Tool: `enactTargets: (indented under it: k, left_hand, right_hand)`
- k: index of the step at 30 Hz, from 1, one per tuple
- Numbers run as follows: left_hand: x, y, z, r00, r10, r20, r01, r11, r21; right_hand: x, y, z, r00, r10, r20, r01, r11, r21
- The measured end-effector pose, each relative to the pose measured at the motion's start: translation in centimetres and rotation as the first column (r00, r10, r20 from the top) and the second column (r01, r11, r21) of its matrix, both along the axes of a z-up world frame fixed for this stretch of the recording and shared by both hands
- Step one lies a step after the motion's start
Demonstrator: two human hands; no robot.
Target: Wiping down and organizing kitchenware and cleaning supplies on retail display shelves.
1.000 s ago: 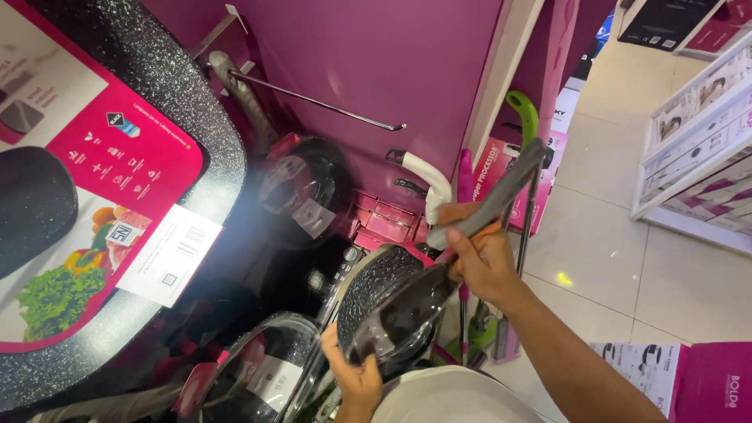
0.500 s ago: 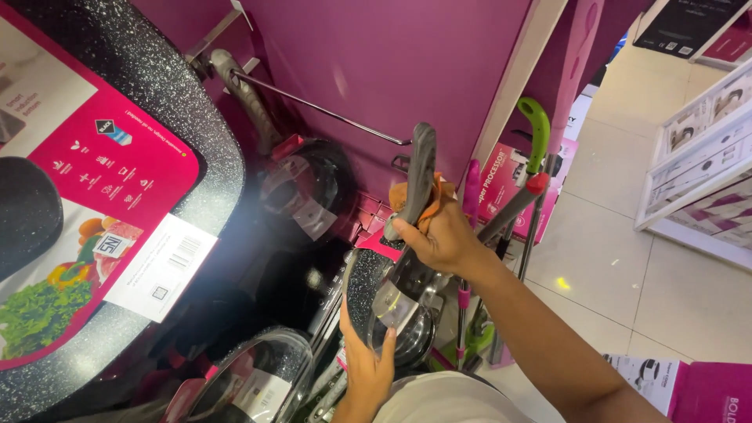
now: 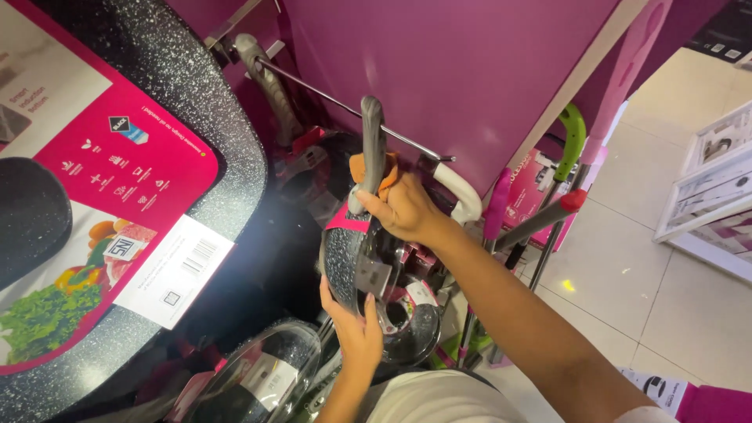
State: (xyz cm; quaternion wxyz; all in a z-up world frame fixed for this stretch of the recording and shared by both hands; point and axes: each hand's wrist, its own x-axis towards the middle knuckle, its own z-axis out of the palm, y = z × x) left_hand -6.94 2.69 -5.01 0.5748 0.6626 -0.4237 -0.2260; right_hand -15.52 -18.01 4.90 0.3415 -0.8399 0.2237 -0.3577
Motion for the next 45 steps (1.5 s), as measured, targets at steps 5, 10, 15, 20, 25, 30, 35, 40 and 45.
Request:
enactTargets:
  k: [5, 10, 15, 20, 25, 30, 35, 40, 45]
  left_hand:
    - [2.7, -4.0, -4.9, 0.984, 0.171, 0.047, -0.176, 0.974, 0.145]
    - [4.8, -7.6, -10.3, 0.93, 0.356, 0.094, -0.368, 0.902, 0.224]
    - [5.2, -8.6, -7.3, 0.918, 0.397, 0.012, -0.373, 0.85, 0.373]
    - [4.2, -5.8, -11.5, 0.897, 0.395, -0.196, -0.305, 0.877, 0.371]
    - [1.8, -0.7, -15.9, 0.987, 0.09, -0.13, -0.025, 0.9, 0.435]
    - [3.0, 4.1, -24.6, 0.919, -0.226, 0.324, -0.1, 0.66, 0.745]
    - [6.6, 7.0, -32.5, 0.819, -0.473, 0.324, -0.171, 0.338, 0.926]
    - [8.1, 5.4, -27.6, 0.878, -0.454, 0.151, -0.059, 0.209, 0.976]
    - [8.3, 5.3, -22.0, 0.923, -0.385, 0.021, 0.048, 0.169, 0.984]
  right_hand:
    - [3.0, -2.5, -0.9, 0.985, -0.094, 0.144, 0.12, 0.975, -0.184]
    - [6.2, -5.7, -3.5, 0.979, -0.046, 0.199, 0.086, 0.977, -0.196]
    - [9.0, -11.3, -10.3, 0.968, 0.086, 0.234, -0.042, 0.982, -0.186]
    - [6.8, -6.0, -4.6, 0.95, -0.119, 0.287, 0.118, 0.993, 0.022]
    - [3.0, -1.5, -6.6, 0.78, -0.055, 0.624, -0.12, 0.964, 0.236]
    - [-4.2, 3.9, -12.7, 0.795, -0.28, 0.538, 0.169, 0.954, 0.248]
    - [-8.9, 9.4, -17.2, 0.881, -0.282, 0.381, 0.032, 0.837, 0.547]
    - [-13.0, 12.9, -23.7, 0.89, -0.34, 0.303, 0.066, 0.754, 0.653]
    - [-14.0, 15.1, -23.7, 0.931, -0.357, 0.082, 0.196, 0.673, 0.713]
